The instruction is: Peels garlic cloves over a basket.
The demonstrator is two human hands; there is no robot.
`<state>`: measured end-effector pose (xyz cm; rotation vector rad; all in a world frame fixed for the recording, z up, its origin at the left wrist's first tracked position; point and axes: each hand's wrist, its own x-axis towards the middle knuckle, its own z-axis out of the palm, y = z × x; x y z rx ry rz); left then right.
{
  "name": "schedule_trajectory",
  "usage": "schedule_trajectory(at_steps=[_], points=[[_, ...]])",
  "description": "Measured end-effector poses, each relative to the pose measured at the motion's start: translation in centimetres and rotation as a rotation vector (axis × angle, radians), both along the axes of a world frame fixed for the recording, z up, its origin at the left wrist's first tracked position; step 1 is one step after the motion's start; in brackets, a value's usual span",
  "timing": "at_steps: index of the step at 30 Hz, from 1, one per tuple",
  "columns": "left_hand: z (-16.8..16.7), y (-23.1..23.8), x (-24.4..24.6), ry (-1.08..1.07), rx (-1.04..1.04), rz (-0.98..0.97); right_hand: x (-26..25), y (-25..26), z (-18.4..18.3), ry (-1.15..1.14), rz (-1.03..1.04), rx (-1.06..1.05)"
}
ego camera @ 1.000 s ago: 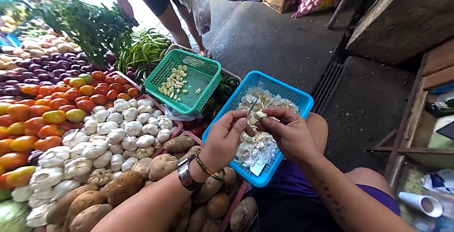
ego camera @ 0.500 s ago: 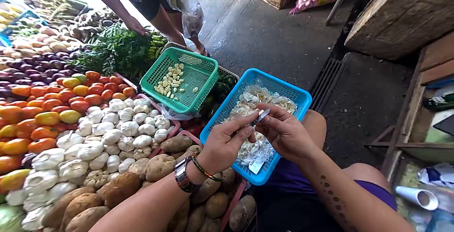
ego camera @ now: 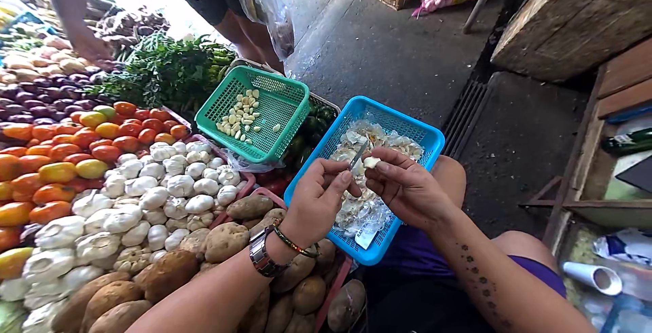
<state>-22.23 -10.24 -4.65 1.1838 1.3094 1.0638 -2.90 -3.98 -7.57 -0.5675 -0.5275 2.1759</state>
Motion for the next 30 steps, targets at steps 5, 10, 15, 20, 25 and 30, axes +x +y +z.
schedule_trajectory(at_steps=[5,10,15,20,25,30], points=[[0.0,-0.3,-0.1,0.040,0.198,-0.110,0.2,0.0,0.0,0.094,0.034,-0.139],[-0.4,-0.4,0.0,0.248,0.338,-0.166,-0.3,-0.4,-0.2,0.118,0.095,-0.188],[-0.8,-0.2,-0.3,0.371,0.424,-0.079,-0.8,-1.0,-0.1,0.052,0.110,-0.148],[-0.4,-0.1,-0.2,0.253,0.253,0.013,-1.3,-1.1,0.4,-0.003,0.065,-0.204],[0.0,-0.2,-0.4,0.089,0.192,-0.072,-1.2,-0.7,0.4,-0.041,0.025,-0.243],[-1.1,-0.4,-0.3,0.390,0.370,-0.165,-1.5,-1.0,0.8,-0.049,0.042,-0.293]])
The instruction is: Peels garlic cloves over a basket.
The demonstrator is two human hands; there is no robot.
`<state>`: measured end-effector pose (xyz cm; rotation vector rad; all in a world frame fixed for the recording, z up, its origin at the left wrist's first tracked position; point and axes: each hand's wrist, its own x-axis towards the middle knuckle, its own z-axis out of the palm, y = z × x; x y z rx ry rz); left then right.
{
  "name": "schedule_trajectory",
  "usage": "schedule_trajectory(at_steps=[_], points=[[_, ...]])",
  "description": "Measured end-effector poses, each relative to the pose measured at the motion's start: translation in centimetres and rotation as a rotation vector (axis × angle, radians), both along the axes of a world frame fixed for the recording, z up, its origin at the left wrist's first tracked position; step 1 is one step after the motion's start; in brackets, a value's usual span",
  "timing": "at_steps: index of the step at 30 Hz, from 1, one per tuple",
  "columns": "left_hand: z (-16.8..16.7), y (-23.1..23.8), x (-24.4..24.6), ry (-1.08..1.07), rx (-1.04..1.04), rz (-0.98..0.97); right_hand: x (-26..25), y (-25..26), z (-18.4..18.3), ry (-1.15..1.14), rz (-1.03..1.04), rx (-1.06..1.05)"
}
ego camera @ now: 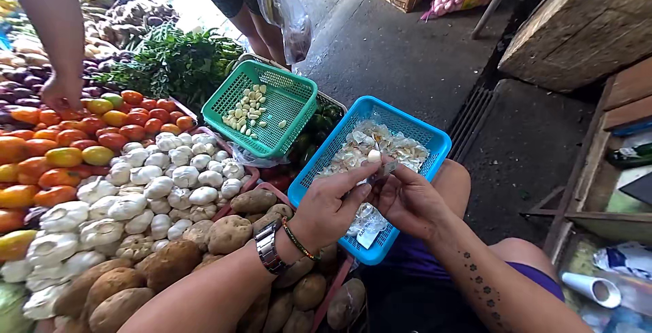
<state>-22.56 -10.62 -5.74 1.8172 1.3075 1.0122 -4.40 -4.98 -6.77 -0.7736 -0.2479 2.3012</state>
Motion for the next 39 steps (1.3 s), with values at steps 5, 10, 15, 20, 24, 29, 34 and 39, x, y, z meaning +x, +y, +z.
schedule_trajectory(at_steps=[5,10,15,20,24,29,34,39], points=[[0.2,0.0,-0.1,-0.005,0.052,-0.165,0.0,1.0,-0.4,-0.129,-0.099,-0.015],[0.3,-0.3,0.3,0.210,-0.024,-0.425,0.4,4.2,-3.7,-0.356,-0.227,-0.061],[0.6,0.0,0.6,0.551,-0.278,-0.571,-3.6,7.2,-1.4,-0.406,-0.221,0.137],[1.4,0.1,0.8,0.693,-0.471,-0.556,-7.6,10.7,2.1,-0.420,0.072,0.710],[1.6,0.5,1.0,0.914,-0.677,-0.485,-4.2,11.1,-0.4,-0.836,0.224,1.103],[2.3,1.1,1.1,0.866,-0.841,-0.270,-0.1,10.2,-5.5,-1.395,0.416,1.253],[2.1,1.0,0.4,0.853,-0.724,-0.027,-0.7,8.4,-7.8,-1.347,0.621,1.308],[1.6,1.2,-0.2,0.817,-0.547,0.134,-2.4,4.6,-9.5,-1.276,0.940,1.341]])
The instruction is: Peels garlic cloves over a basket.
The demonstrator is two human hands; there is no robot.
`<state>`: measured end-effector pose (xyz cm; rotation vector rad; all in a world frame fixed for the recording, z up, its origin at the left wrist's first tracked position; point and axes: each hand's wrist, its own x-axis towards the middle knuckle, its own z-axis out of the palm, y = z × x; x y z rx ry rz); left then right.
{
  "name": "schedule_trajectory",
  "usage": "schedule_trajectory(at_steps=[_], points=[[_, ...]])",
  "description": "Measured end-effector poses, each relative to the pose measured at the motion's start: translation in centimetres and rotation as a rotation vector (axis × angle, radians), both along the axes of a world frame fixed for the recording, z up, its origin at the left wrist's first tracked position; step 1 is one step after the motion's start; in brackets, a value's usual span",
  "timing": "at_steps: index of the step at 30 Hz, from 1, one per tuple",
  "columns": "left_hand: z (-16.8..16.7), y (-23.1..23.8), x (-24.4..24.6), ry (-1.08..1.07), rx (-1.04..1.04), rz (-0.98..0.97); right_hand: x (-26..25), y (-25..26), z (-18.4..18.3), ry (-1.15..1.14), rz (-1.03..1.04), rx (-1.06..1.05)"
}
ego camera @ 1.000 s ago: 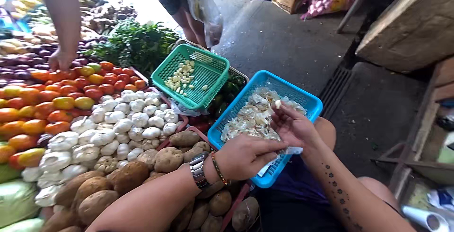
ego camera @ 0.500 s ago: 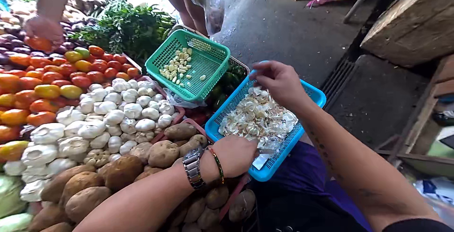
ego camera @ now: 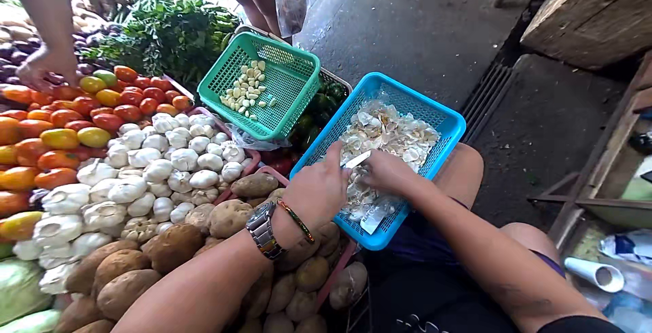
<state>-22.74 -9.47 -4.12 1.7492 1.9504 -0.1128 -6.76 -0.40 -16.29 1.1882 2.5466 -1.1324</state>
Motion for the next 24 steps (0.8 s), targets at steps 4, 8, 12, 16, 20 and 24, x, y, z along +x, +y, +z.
schedule_trajectory(at_steps=[4,8,12,16,20,24], points=[[-0.7,0.1,-0.2,-0.223,0.000,0.064,-0.4,-1.4,-0.8,-0.082,-0.005,0.025],[-0.8,0.2,-0.8,-0.515,0.167,0.223,1.5,-1.6,1.5,0.352,-0.228,0.015],[-0.5,0.7,-0.9,-0.644,0.123,0.286,2.9,-2.5,5.3,0.678,-0.217,0.099],[-0.4,0.7,-0.5,-0.970,0.080,0.349,2.8,-3.3,7.5,0.836,-0.155,0.225],[-0.3,0.4,-0.4,-1.227,0.117,0.374,3.4,-3.1,7.7,0.985,-0.243,-0.040],[-0.9,0.1,0.0,-1.219,0.155,0.262,4.3,-3.1,7.4,0.910,-0.229,-0.072]])
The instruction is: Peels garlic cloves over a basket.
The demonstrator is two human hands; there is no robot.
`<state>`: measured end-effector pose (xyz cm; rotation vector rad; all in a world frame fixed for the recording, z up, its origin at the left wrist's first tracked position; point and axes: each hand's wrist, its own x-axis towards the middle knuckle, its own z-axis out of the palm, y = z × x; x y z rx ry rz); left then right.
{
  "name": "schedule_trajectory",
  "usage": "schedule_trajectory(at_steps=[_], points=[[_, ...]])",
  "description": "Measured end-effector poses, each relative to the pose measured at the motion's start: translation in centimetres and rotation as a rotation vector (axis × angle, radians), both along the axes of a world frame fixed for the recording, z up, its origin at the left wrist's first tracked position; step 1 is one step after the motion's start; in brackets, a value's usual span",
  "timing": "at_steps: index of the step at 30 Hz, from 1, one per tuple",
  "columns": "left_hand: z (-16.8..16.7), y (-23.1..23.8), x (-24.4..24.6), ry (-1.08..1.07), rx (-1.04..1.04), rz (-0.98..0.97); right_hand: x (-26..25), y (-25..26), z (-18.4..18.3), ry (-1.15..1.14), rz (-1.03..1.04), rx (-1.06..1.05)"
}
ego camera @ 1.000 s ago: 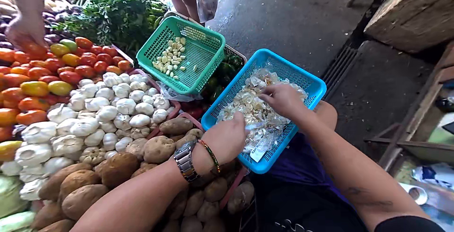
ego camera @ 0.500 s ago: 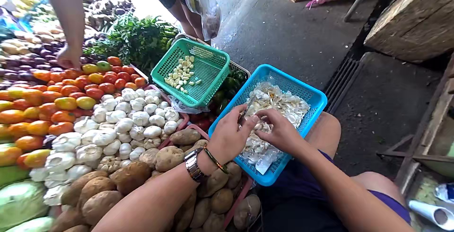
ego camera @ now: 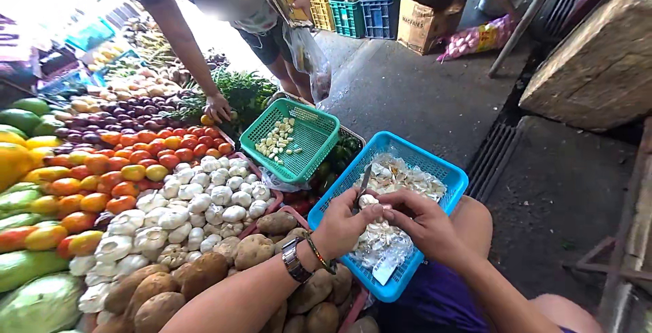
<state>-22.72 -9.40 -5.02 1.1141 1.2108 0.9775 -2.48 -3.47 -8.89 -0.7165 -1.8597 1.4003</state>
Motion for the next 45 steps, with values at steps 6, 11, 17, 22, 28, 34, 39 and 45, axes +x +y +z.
schedule_trajectory(at_steps=[6,11,17,22,28,34,39,45], points=[[0.8,-0.3,0.0,0.133,0.098,-0.036,-0.2,-0.2,-0.1,0.171,0.065,-0.230],[1.4,-0.3,-0.1,0.121,0.114,-0.065,-1.5,-0.2,-0.7,0.369,-0.104,-0.636],[1.6,0.0,-0.4,0.541,-0.029,-0.093,-0.9,0.7,-2.3,0.446,-0.263,-0.754],[1.1,-0.6,0.0,0.412,0.183,-0.023,-0.7,-0.4,-0.8,0.446,-0.170,-0.760],[0.9,-1.0,0.2,0.407,0.375,-0.133,-1.3,-1.4,0.7,0.471,-0.156,-0.771],[0.4,-0.7,-0.2,0.448,0.429,-0.121,-1.9,-1.9,1.0,0.517,-0.164,-0.842],[0.4,-0.7,0.1,0.464,0.406,-0.119,-2.0,-2.1,0.8,0.544,-0.163,-0.850],[0.0,-0.8,0.1,0.533,0.531,-0.096,-2.6,-2.5,2.2,0.615,-0.270,-1.007]])
